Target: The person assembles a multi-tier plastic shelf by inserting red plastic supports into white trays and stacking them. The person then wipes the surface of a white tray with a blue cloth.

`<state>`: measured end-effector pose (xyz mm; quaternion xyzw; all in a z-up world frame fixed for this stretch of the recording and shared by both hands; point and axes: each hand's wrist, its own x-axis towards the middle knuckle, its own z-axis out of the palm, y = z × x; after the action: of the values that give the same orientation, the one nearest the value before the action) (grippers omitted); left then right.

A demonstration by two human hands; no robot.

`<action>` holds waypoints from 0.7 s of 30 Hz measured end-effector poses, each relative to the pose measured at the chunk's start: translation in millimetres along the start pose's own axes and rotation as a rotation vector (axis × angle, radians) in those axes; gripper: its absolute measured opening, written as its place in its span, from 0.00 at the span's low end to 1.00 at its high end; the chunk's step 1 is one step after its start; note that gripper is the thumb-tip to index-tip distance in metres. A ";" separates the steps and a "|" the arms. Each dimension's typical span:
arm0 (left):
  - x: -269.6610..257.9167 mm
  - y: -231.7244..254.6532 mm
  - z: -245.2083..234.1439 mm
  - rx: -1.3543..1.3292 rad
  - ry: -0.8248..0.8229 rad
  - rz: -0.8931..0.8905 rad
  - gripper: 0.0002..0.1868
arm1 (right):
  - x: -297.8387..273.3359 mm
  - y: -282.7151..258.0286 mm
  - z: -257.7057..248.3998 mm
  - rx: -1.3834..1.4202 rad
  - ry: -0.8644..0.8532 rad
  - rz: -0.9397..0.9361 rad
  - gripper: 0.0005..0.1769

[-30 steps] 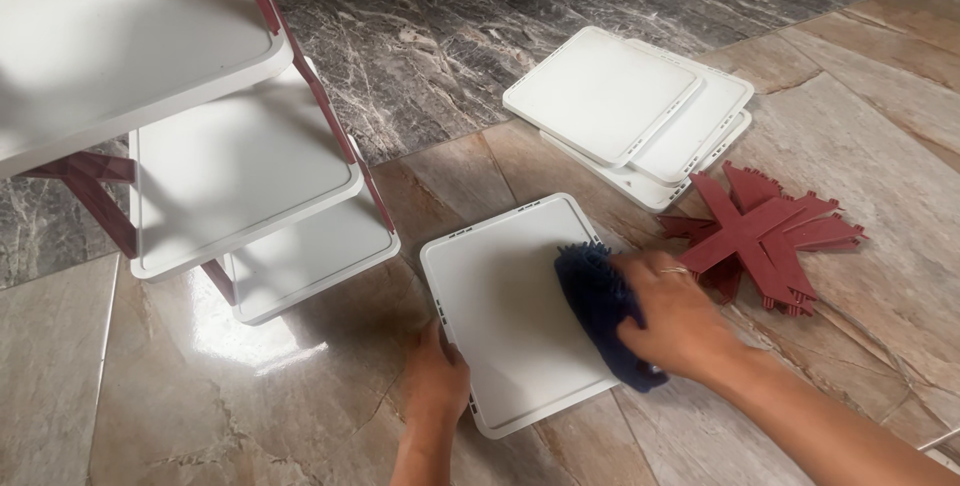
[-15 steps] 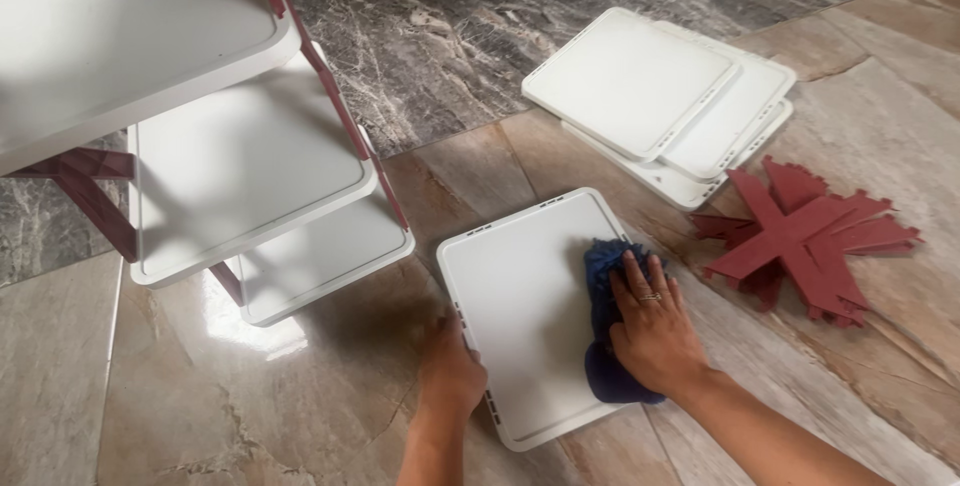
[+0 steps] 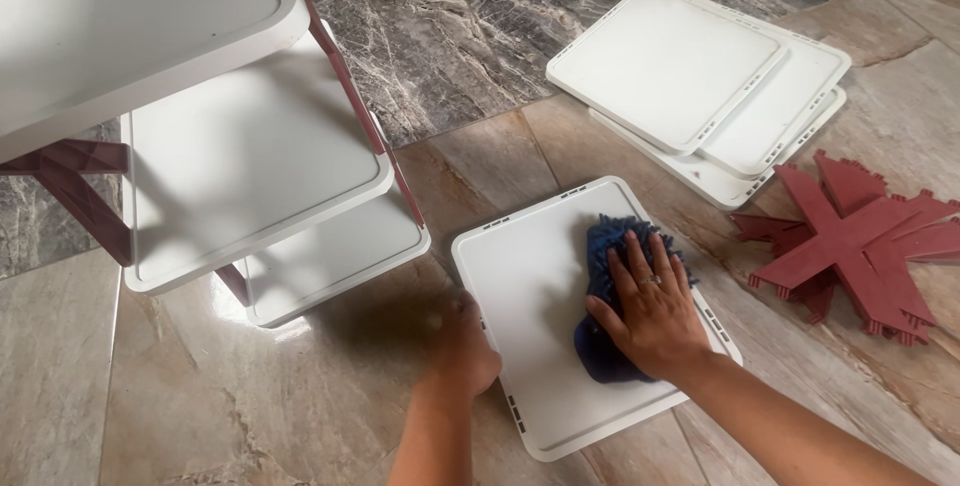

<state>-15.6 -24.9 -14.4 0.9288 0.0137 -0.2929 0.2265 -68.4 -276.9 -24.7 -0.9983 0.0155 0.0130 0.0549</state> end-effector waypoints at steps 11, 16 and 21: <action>-14.1 12.8 -17.0 0.047 -0.027 0.005 0.48 | 50.5 -40.3 -19.4 -0.044 -0.171 -0.011 0.48; -25.8 21.0 -28.5 0.018 -0.123 -0.080 0.48 | 62.6 -62.6 -26.5 -0.004 -0.203 -0.061 0.49; -26.5 17.0 -30.6 -0.023 -0.169 -0.086 0.53 | 68.4 -84.3 -35.9 0.036 -0.278 -0.131 0.53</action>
<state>-18.4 -24.2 29.4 0.8967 0.0378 -0.3794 0.2248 3.5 -199.1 18.2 -0.9846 -0.0572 0.1471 0.0754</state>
